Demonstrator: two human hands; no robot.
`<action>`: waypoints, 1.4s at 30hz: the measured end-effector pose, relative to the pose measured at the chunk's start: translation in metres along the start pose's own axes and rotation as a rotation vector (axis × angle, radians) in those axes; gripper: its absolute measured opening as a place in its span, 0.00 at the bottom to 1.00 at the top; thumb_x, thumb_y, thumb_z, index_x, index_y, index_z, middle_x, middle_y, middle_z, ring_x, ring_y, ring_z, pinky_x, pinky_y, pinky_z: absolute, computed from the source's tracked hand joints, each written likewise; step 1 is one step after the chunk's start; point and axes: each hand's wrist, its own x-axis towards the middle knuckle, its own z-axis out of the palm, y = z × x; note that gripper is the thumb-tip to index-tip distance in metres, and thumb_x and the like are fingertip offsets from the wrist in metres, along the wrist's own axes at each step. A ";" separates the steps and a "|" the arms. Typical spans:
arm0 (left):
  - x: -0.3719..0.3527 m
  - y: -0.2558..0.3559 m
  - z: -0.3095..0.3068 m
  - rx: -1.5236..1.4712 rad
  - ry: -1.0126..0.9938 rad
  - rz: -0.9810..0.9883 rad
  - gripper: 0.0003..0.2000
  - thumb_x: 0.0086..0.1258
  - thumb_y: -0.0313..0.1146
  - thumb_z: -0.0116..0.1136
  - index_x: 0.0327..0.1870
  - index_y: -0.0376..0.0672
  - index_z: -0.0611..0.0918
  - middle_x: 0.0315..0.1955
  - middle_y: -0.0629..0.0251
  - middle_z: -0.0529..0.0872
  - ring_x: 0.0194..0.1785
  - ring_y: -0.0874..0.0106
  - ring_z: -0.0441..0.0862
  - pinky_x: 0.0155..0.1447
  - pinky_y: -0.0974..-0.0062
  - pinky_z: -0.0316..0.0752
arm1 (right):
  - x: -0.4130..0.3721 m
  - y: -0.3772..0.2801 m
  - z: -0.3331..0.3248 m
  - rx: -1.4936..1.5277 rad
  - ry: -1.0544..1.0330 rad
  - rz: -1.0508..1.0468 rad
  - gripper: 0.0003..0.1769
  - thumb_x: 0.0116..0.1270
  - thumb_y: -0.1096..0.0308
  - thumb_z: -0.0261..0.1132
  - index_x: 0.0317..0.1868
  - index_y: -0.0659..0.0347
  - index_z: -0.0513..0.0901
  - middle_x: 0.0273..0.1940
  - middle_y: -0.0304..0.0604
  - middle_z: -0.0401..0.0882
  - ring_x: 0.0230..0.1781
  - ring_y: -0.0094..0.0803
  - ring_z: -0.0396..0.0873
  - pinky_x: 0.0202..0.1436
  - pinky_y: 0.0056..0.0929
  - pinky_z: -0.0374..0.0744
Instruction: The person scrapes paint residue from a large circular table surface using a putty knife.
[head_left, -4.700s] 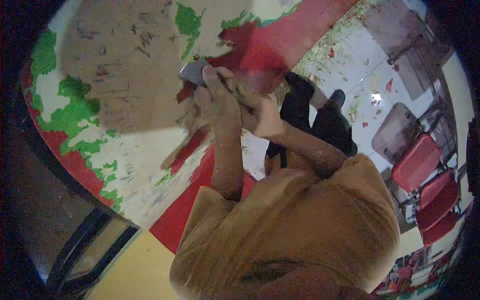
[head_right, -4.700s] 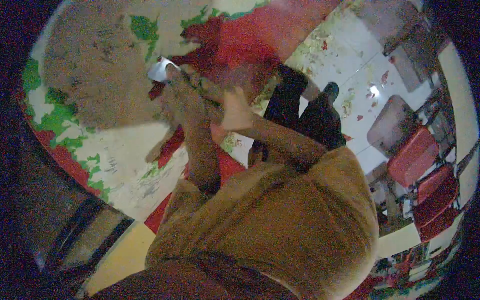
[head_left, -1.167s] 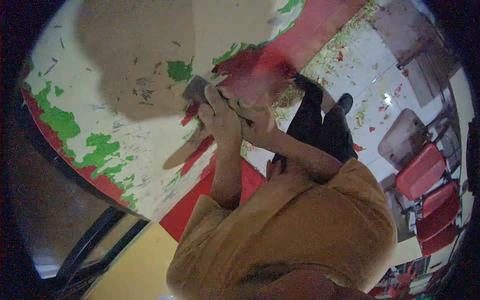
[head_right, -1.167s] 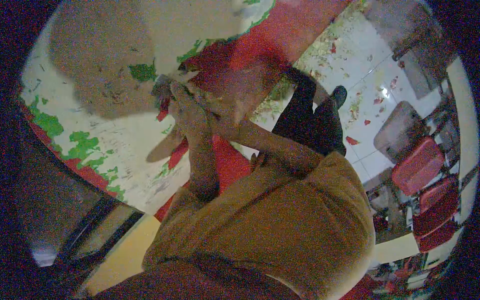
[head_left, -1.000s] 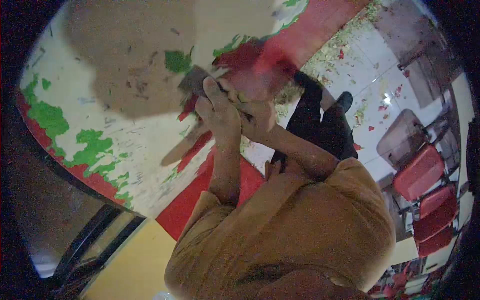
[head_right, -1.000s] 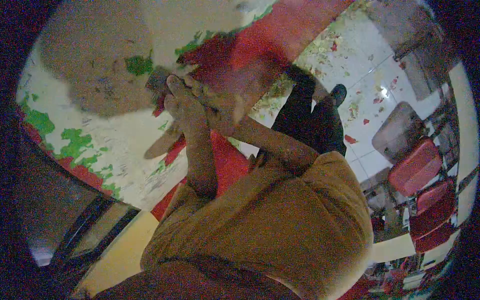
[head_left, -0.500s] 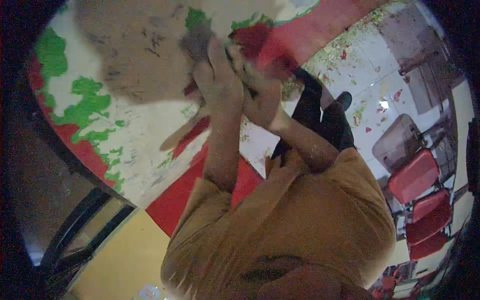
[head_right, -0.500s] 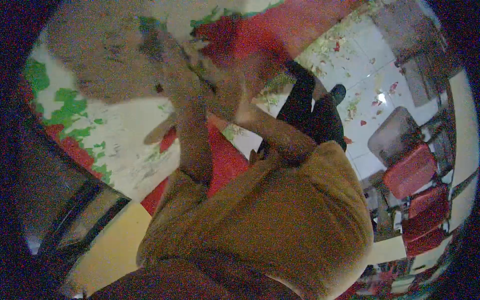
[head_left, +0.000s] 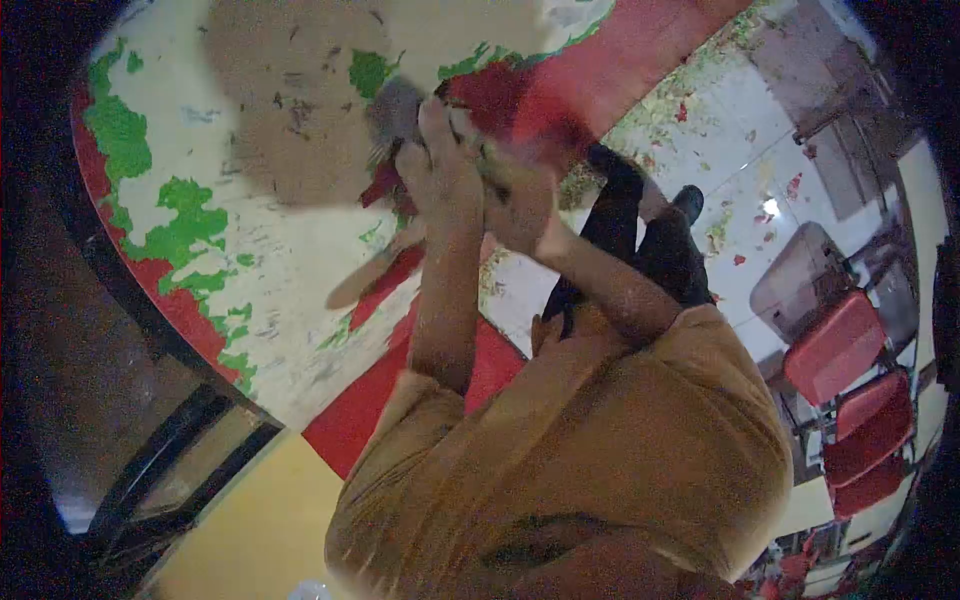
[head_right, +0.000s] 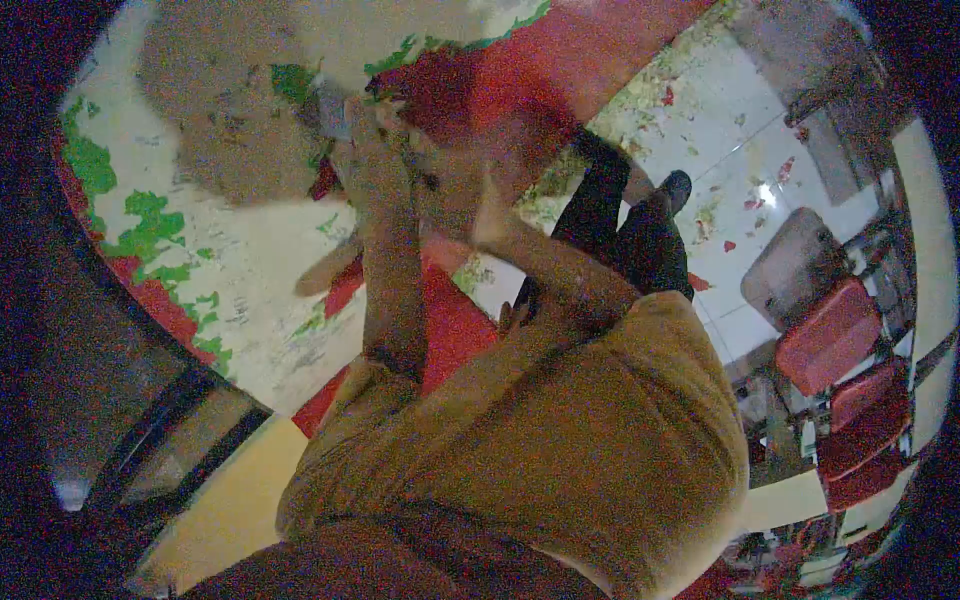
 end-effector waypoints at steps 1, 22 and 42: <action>0.000 -0.003 -0.002 0.110 -0.007 0.114 0.16 0.73 0.40 0.47 0.24 0.42 0.71 0.17 0.70 0.70 0.21 0.78 0.68 0.24 0.78 0.65 | -0.002 0.004 0.001 0.010 0.004 0.006 0.09 0.59 0.71 0.60 0.39 0.64 0.80 0.27 0.58 0.75 0.22 0.41 0.77 0.29 0.35 0.75; -0.010 0.029 -0.001 0.152 0.052 -0.243 0.20 0.73 0.47 0.44 0.45 0.34 0.74 0.34 0.61 0.77 0.34 0.73 0.74 0.35 0.76 0.71 | 0.007 -0.009 0.007 0.270 0.166 -0.121 0.13 0.57 0.71 0.59 0.43 0.62 0.81 0.30 0.56 0.78 0.28 0.48 0.80 0.29 0.36 0.75; 0.011 0.003 -0.001 0.560 -0.080 0.404 0.16 0.73 0.43 0.46 0.34 0.37 0.74 0.25 0.65 0.75 0.27 0.74 0.71 0.30 0.76 0.67 | 0.014 -0.003 0.001 -0.022 0.297 -0.223 0.07 0.55 0.74 0.59 0.34 0.67 0.78 0.23 0.57 0.72 0.21 0.45 0.76 0.27 0.38 0.72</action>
